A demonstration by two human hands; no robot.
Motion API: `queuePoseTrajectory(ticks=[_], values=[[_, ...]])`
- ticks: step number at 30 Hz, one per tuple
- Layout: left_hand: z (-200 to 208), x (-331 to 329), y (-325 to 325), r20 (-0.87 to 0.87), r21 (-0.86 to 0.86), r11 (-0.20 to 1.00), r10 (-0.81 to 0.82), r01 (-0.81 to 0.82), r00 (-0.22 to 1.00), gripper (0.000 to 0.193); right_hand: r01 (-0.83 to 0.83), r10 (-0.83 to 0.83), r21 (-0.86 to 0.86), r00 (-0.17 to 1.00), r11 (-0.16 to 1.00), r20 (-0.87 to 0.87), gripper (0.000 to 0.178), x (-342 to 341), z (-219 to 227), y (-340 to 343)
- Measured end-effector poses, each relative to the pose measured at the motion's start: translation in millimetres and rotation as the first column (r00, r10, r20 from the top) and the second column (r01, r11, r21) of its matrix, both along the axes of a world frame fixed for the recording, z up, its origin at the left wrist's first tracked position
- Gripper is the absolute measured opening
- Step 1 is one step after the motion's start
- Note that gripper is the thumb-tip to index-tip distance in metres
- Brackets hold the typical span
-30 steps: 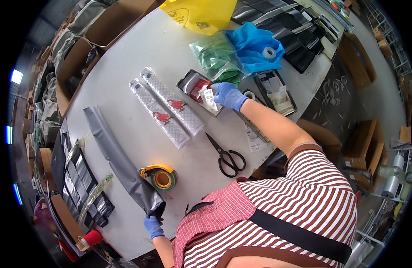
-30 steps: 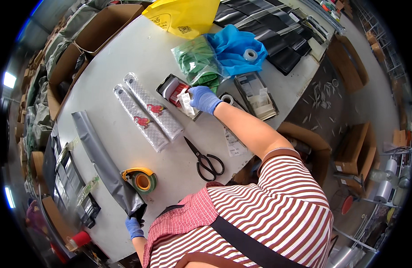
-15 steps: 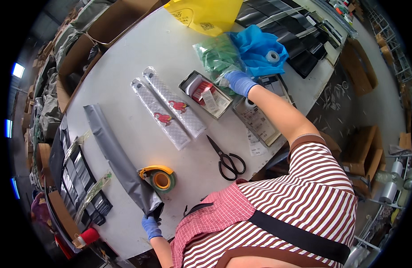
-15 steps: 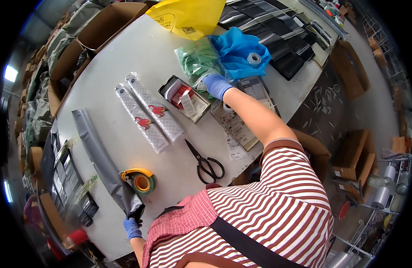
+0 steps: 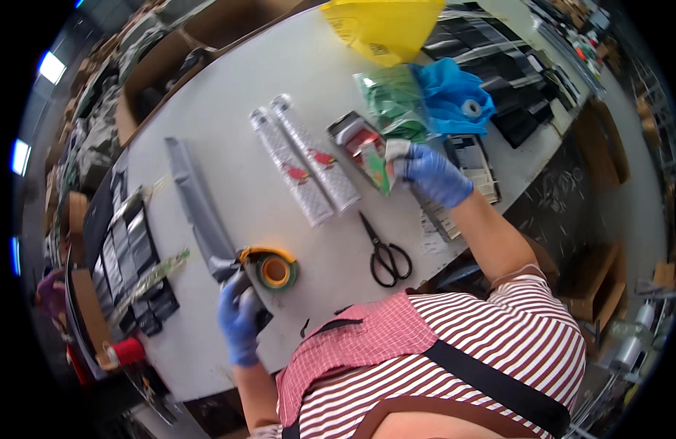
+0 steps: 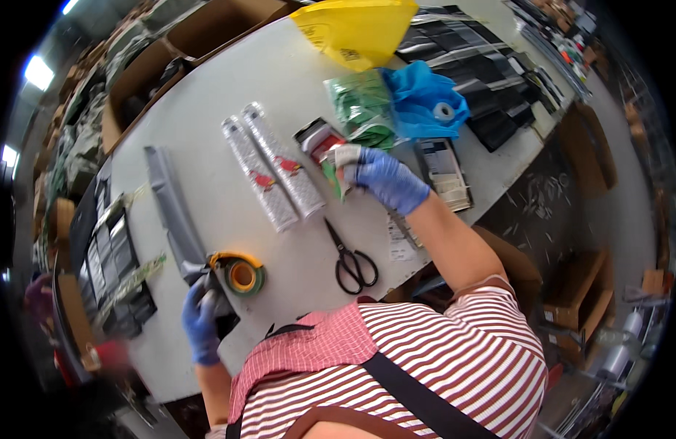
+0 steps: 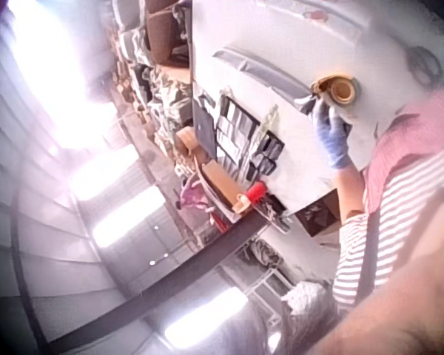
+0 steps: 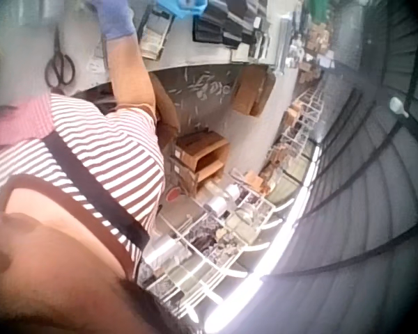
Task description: The person takes long objects wrapped in plastic from a bin, places them inside black plastic mailing bags, and applies shipping labels and tape.
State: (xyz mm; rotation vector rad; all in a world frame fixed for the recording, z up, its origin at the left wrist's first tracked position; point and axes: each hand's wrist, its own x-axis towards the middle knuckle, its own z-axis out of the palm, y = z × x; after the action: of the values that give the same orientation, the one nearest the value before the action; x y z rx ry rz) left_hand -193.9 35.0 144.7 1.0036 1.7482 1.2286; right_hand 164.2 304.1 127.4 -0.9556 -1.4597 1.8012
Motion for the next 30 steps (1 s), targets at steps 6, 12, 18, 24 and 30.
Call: queuePoseTrajectory(ticks=[6,12,18,24,30], values=[[10,77,52,0.506,0.112,0.927,-0.363,0.357,0.783,0.049,-0.301,0.127,-0.458,0.92,0.837,-0.372,0.018,-75,22,-118],[-14,47,18,0.439,-0.009,0.947,-0.284,0.32,0.853,0.026,-0.16,0.122,-0.231,0.978,0.96,-0.17,0.014,-93,34,-163],[-29,38,-21,0.626,0.143,0.915,-0.379,0.378,0.681,0.037,0.011,-0.062,0.252,0.979,0.968,0.196,0.023,-146,16,-223],[-43,8,-54,0.571,0.052,0.935,-0.316,0.351,0.758,0.031,0.101,-0.181,0.328,0.958,0.939,0.224,0.022,-186,-10,-258],[-19,-64,-57,-0.786,0.093,0.977,-0.047,0.193,0.616,0.058,0.125,-0.121,-0.033,0.987,0.992,0.105,0.02,-207,-29,-277]])
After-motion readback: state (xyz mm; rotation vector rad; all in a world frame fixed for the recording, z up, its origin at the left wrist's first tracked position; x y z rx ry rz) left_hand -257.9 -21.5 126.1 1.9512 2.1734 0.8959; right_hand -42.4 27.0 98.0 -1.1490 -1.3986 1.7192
